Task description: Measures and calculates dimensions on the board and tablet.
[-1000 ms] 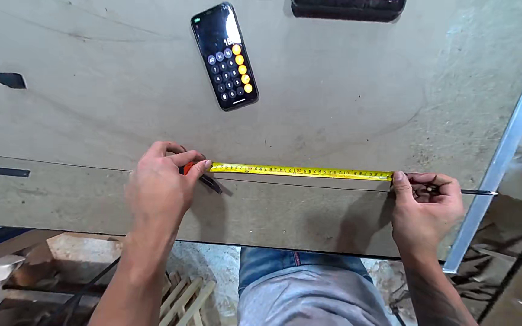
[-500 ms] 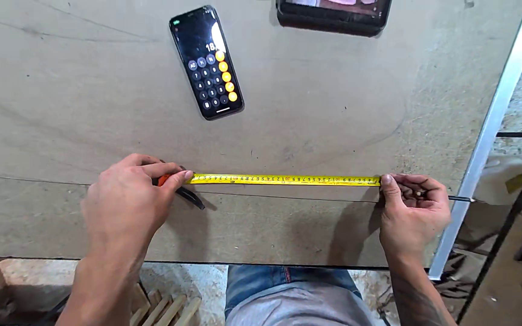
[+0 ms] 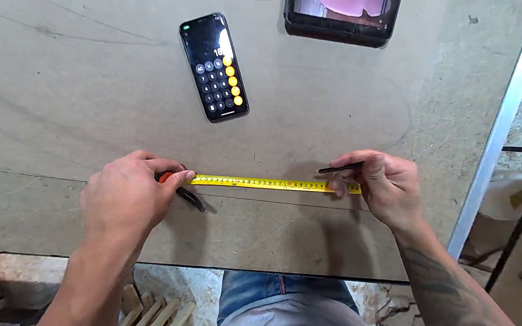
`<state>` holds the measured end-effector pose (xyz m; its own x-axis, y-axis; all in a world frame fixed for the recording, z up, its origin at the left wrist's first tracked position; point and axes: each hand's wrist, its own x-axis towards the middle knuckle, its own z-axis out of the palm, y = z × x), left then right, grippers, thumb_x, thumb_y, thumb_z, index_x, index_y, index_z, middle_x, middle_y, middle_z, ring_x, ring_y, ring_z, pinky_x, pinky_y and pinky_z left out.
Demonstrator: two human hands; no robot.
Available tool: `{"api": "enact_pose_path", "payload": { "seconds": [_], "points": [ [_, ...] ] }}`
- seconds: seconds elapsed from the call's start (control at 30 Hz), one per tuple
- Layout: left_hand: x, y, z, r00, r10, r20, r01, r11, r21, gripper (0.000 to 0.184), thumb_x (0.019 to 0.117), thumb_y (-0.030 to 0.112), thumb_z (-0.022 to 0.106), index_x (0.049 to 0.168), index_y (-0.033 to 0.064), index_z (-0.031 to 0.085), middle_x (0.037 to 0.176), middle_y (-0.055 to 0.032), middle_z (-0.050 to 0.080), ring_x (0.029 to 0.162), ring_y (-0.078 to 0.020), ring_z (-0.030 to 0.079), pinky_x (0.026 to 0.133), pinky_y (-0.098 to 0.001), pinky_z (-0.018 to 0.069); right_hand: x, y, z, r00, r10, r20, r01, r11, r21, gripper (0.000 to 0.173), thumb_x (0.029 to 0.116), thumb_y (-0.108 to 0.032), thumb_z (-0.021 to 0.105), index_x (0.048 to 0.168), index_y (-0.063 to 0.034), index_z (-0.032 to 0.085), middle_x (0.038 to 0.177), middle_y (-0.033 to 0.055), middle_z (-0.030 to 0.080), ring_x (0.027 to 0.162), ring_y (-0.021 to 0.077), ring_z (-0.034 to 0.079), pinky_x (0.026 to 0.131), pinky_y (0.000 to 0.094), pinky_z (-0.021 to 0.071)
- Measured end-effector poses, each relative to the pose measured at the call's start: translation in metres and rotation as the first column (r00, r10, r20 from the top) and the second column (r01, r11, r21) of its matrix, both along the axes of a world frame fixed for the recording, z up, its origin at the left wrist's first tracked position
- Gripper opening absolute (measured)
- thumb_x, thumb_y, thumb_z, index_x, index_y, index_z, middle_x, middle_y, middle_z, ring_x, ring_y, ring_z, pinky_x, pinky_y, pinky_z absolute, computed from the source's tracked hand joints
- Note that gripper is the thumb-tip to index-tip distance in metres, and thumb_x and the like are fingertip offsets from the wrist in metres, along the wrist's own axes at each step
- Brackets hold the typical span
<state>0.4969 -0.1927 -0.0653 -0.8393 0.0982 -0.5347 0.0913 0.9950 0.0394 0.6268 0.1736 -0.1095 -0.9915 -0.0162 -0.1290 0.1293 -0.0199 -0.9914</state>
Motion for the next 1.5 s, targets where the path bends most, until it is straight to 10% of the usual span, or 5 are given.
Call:
{"api": "enact_pose_path", "payload": {
  "seconds": [0.2, 1.5],
  "points": [
    [0.001, -0.001, -0.003, 1.000, 0.008, -0.013, -0.008, 1.000, -0.001, 0.020, 0.0918, 0.050, 0.073, 0.099, 0.0321, 0.079, 0.118, -0.0031, 0.071, 0.102, -0.0365, 0.067, 0.074, -0.0691, 0.0490, -0.010, -0.010, -0.013, 0.989, 0.147, 0.018, -0.147, 0.989, 0.001, 0.004, 0.0985, -0.006, 0.065, 0.097, -0.0020, 0.065, 0.073, 0.0080, 0.071, 0.052, 0.0170, 0.067, 0.043, 0.0293, 0.0586],
    [-0.003, -0.001, -0.003, 1.000, 0.006, -0.024, -0.006, 1.000, -0.009, 0.021, 0.0880, 0.051, 0.077, 0.098, 0.0330, 0.080, 0.112, -0.0012, 0.072, 0.099, -0.0326, 0.068, 0.072, -0.0671, 0.0505, -0.008, -0.008, -0.025, 0.985, 0.155, -0.072, -0.139, 0.972, 0.189, 0.018, 0.1067, -0.013, 0.053, 0.106, -0.0023, 0.067, 0.073, 0.0003, 0.071, 0.050, 0.0097, 0.063, 0.042, 0.0258, 0.0564]
  ]
}}
